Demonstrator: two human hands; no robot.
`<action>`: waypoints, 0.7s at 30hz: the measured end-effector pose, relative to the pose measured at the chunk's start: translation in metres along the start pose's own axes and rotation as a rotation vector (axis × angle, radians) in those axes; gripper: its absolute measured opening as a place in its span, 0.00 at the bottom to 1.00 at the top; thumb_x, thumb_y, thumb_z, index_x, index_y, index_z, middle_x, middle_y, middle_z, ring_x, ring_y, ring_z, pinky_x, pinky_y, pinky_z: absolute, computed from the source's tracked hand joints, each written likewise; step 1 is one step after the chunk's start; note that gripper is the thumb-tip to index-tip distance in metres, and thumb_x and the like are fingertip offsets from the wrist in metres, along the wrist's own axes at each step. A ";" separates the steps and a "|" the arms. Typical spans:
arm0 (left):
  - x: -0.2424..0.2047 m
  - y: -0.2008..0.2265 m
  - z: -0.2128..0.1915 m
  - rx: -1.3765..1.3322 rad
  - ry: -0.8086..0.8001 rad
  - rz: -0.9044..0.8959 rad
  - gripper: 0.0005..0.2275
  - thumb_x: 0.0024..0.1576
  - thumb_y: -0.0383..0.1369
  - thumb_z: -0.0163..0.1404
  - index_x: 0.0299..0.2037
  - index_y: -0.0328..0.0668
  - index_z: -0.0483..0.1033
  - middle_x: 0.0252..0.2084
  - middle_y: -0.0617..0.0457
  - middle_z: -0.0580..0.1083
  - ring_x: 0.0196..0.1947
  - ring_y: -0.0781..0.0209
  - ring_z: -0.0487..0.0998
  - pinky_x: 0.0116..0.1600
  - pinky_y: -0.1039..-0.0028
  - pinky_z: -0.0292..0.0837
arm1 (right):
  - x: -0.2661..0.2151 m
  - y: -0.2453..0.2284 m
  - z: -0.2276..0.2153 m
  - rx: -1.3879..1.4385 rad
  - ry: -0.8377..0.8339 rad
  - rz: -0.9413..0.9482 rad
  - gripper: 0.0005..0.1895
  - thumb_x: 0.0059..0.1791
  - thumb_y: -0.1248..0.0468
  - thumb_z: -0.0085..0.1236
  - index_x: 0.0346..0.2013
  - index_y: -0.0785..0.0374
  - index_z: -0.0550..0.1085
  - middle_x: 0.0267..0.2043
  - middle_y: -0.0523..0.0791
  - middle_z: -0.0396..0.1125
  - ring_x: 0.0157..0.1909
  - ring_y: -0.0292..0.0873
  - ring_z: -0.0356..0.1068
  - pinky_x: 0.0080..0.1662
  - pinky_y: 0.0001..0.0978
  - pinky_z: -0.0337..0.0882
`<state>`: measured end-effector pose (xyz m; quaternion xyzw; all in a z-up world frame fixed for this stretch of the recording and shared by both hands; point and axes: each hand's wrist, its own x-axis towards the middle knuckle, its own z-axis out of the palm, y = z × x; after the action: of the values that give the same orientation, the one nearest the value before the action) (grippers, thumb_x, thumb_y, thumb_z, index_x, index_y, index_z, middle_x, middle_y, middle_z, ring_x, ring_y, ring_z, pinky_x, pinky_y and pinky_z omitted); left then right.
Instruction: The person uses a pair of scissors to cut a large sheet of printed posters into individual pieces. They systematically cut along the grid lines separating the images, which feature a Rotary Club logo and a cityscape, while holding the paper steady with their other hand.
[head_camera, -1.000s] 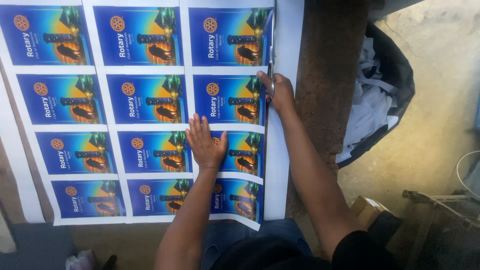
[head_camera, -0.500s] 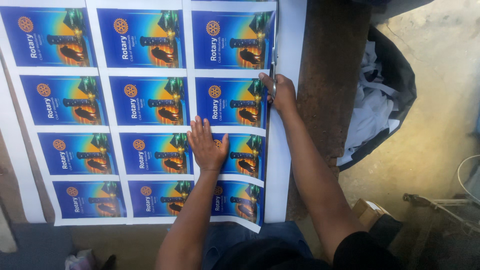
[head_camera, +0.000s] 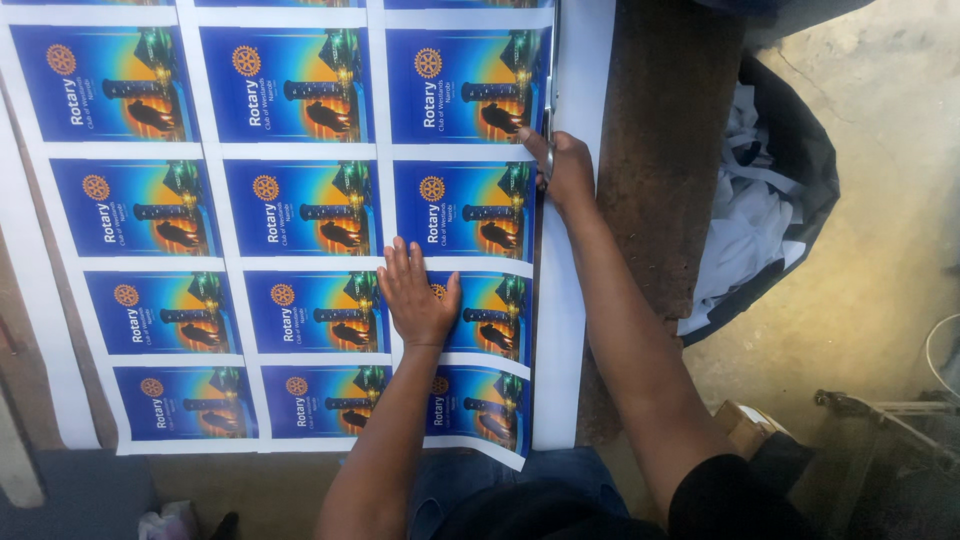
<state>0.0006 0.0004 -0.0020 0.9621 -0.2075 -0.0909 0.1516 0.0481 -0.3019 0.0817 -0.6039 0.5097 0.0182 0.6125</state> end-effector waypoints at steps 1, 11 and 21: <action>0.000 0.000 0.000 0.000 0.003 0.001 0.37 0.60 0.55 0.47 0.76 0.51 0.50 0.80 0.47 0.45 0.79 0.46 0.43 0.77 0.46 0.37 | 0.002 0.001 0.000 0.001 0.000 -0.003 0.24 0.48 0.42 0.68 0.27 0.58 0.71 0.21 0.42 0.65 0.21 0.36 0.70 0.27 0.22 0.71; 0.000 0.000 -0.001 -0.003 -0.010 -0.007 0.37 0.60 0.56 0.47 0.77 0.53 0.48 0.81 0.48 0.44 0.80 0.46 0.42 0.77 0.46 0.36 | 0.026 -0.002 -0.001 -0.017 -0.009 0.001 0.25 0.48 0.41 0.67 0.26 0.58 0.71 0.21 0.42 0.65 0.23 0.36 0.71 0.27 0.24 0.72; 0.001 0.003 -0.004 -0.013 -0.035 -0.024 0.37 0.60 0.55 0.47 0.77 0.53 0.48 0.81 0.47 0.44 0.79 0.46 0.42 0.77 0.46 0.35 | 0.039 -0.002 -0.001 -0.052 -0.012 0.008 0.25 0.49 0.41 0.66 0.26 0.57 0.70 0.22 0.41 0.65 0.23 0.37 0.71 0.30 0.25 0.72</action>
<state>0.0013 -0.0015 0.0022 0.9618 -0.1980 -0.1109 0.1531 0.0680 -0.3261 0.0581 -0.6173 0.5076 0.0375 0.5998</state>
